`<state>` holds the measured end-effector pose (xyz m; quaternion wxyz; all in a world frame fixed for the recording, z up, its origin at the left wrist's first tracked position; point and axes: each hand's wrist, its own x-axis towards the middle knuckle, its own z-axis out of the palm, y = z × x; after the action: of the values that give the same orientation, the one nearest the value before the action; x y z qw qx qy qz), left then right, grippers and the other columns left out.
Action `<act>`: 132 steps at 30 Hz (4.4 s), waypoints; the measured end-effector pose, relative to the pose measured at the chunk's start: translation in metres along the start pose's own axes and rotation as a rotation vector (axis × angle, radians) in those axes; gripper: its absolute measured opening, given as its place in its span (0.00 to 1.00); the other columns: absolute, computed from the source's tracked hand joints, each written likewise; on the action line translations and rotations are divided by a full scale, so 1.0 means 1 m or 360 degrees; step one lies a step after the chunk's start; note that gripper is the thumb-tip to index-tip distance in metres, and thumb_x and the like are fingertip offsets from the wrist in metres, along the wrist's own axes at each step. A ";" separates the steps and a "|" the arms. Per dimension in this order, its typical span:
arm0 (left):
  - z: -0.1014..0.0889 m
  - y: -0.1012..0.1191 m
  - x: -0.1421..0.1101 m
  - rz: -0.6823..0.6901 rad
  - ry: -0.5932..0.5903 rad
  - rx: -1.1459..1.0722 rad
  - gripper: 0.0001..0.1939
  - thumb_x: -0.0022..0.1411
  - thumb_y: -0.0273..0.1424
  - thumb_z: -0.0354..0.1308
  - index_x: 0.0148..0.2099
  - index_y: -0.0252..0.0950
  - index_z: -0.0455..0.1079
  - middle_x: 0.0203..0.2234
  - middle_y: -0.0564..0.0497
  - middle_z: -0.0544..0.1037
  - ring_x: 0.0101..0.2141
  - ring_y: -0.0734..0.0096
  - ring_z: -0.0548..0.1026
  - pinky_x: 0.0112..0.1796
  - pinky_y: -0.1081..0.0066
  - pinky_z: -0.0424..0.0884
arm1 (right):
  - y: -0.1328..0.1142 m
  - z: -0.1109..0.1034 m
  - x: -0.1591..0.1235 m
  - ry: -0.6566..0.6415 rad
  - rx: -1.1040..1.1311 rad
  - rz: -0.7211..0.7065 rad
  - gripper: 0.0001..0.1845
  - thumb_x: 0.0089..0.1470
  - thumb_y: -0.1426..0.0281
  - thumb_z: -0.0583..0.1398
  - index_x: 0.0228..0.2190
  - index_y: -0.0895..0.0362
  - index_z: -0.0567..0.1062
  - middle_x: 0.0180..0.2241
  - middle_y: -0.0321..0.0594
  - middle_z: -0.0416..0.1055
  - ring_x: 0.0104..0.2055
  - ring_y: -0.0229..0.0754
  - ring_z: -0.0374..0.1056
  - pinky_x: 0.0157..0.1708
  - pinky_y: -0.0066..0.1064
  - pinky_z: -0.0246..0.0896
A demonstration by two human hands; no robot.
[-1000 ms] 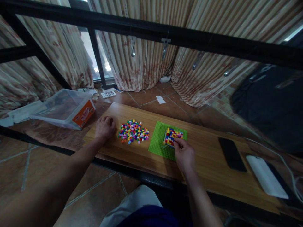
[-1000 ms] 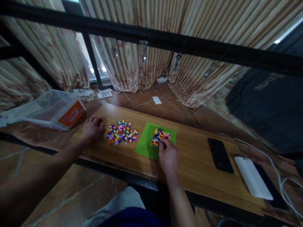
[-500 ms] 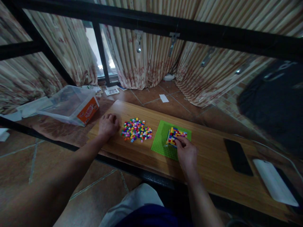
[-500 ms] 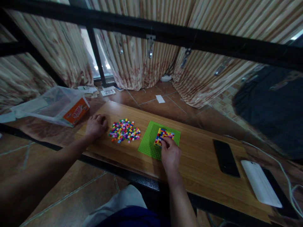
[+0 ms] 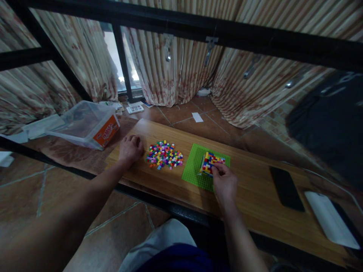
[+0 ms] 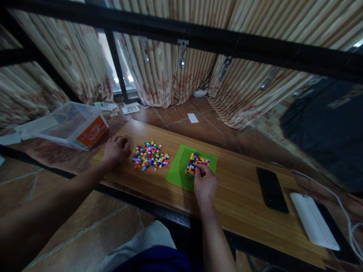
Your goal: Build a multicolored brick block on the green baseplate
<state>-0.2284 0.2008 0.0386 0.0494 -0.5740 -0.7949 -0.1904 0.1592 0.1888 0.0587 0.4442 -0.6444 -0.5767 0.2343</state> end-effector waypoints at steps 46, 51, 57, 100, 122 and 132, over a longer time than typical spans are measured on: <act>0.000 0.003 -0.003 0.0010 0.0016 -0.0007 0.15 0.65 0.35 0.49 0.48 0.36 0.73 0.49 0.40 0.77 0.52 0.50 0.71 0.57 0.54 0.64 | -0.060 0.076 -0.063 -0.0606 -0.0245 -0.0643 0.12 0.64 0.69 0.55 0.34 0.54 0.78 0.36 0.41 0.76 0.40 0.43 0.71 0.42 0.33 0.62; 0.002 0.001 -0.002 0.0009 0.0026 0.0002 0.15 0.65 0.34 0.50 0.48 0.35 0.73 0.48 0.40 0.76 0.51 0.51 0.71 0.56 0.54 0.65 | -0.057 0.098 -0.063 -0.0552 -0.0586 -0.0597 0.08 0.62 0.66 0.59 0.32 0.55 0.76 0.35 0.42 0.75 0.38 0.43 0.69 0.38 0.32 0.57; 0.002 0.001 -0.003 0.0012 0.0020 0.0014 0.16 0.65 0.35 0.50 0.50 0.35 0.73 0.49 0.39 0.76 0.52 0.50 0.71 0.56 0.54 0.64 | -0.057 0.106 -0.064 -0.0478 -0.0727 -0.0590 0.08 0.62 0.68 0.59 0.31 0.55 0.75 0.35 0.42 0.75 0.36 0.42 0.68 0.34 0.32 0.53; 0.002 0.000 -0.001 0.0012 0.0039 -0.0009 0.17 0.63 0.35 0.50 0.50 0.36 0.73 0.50 0.39 0.76 0.52 0.48 0.71 0.56 0.51 0.65 | -0.019 0.002 -0.053 -0.0116 0.0193 -0.0082 0.17 0.57 0.56 0.60 0.37 0.55 0.81 0.41 0.46 0.80 0.43 0.47 0.76 0.47 0.40 0.69; 0.000 0.000 -0.001 0.0013 0.0019 -0.0037 0.18 0.63 0.37 0.49 0.50 0.36 0.72 0.50 0.38 0.75 0.53 0.48 0.70 0.57 0.52 0.64 | -0.002 -0.011 0.003 0.0031 -0.0328 -0.0093 0.23 0.55 0.53 0.57 0.40 0.57 0.82 0.37 0.49 0.81 0.35 0.49 0.75 0.39 0.40 0.67; 0.002 -0.001 0.000 -0.0004 0.0017 -0.0028 0.18 0.63 0.36 0.50 0.50 0.36 0.73 0.50 0.39 0.76 0.53 0.47 0.70 0.57 0.51 0.63 | 0.000 -0.019 0.000 0.0165 -0.0249 -0.0003 0.23 0.54 0.55 0.58 0.39 0.59 0.82 0.38 0.52 0.81 0.37 0.51 0.76 0.41 0.41 0.68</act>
<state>-0.2288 0.2010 0.0363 0.0483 -0.5724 -0.7936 -0.2005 0.1746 0.1832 0.0679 0.4220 -0.6878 -0.5701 0.1543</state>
